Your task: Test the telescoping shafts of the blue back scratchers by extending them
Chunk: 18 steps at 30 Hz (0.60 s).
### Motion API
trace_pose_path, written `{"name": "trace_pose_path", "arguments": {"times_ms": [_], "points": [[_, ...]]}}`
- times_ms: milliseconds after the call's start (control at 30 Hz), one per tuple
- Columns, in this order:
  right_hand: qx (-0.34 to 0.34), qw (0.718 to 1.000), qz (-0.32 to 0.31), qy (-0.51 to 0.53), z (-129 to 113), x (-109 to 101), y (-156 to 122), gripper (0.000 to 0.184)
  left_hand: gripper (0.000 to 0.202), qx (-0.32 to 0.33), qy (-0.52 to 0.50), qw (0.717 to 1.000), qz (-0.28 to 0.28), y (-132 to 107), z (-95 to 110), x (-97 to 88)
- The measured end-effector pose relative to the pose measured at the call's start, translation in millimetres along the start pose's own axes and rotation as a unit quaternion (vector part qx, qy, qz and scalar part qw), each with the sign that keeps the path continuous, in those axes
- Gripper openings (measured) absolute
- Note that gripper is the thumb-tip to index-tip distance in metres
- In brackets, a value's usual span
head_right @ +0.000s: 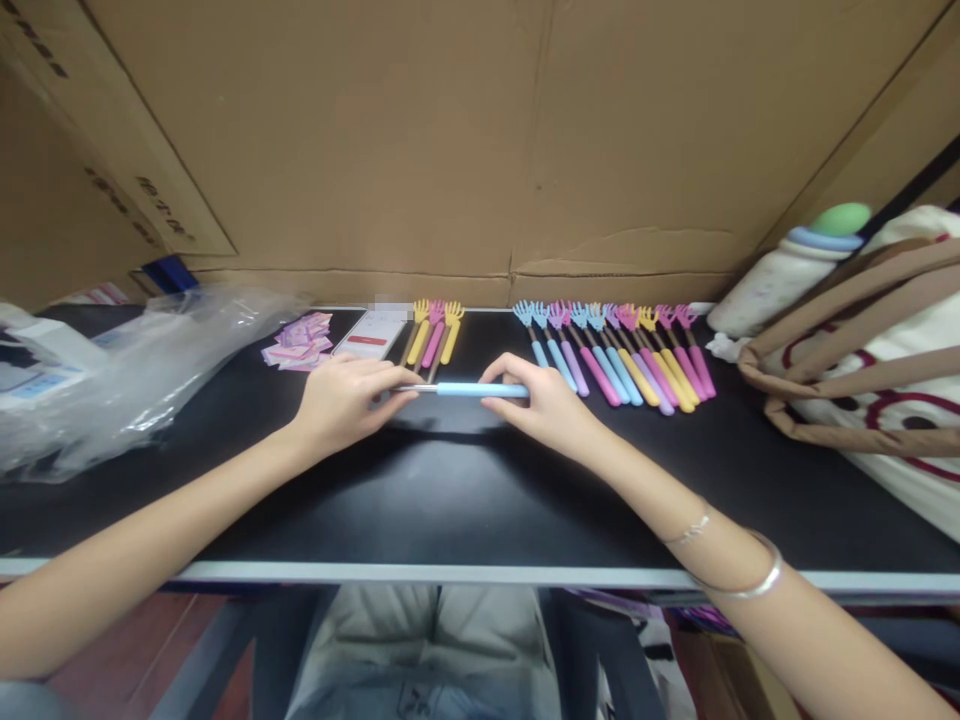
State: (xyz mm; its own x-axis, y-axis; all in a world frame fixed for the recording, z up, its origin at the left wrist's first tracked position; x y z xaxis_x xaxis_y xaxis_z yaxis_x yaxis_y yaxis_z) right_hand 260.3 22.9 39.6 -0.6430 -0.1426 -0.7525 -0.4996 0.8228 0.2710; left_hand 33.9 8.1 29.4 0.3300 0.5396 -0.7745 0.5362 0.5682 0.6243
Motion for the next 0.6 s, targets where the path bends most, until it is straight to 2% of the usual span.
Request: {"name": "trace_pose_path", "arguments": {"times_ms": [300,600], "points": [[-0.035,0.999,0.005,-0.031,2.6,-0.8,-1.7,0.018,0.016,-0.007,-0.047,0.998,-0.037,-0.3,-1.0,3.0],[-0.039,0.998,0.005,-0.042,1.4,-1.2,-2.6,0.018,0.015,-0.028,-0.091,0.990,-0.102,-2.9,-1.7,6.3]]}}
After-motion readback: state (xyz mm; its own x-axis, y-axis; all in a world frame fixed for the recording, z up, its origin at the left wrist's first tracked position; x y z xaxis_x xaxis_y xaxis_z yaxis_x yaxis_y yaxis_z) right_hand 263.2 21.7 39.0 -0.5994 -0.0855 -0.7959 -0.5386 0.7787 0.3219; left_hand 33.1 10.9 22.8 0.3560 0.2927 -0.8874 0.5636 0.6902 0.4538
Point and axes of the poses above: each hand's wrist, its own y-axis towards the middle knuckle, its own x-axis out of the palm, z = x × y, the point moved 3 cm from there along y, towards the middle knuckle, and after that the axes turned 1 degree about x, right-handed, at the moved point
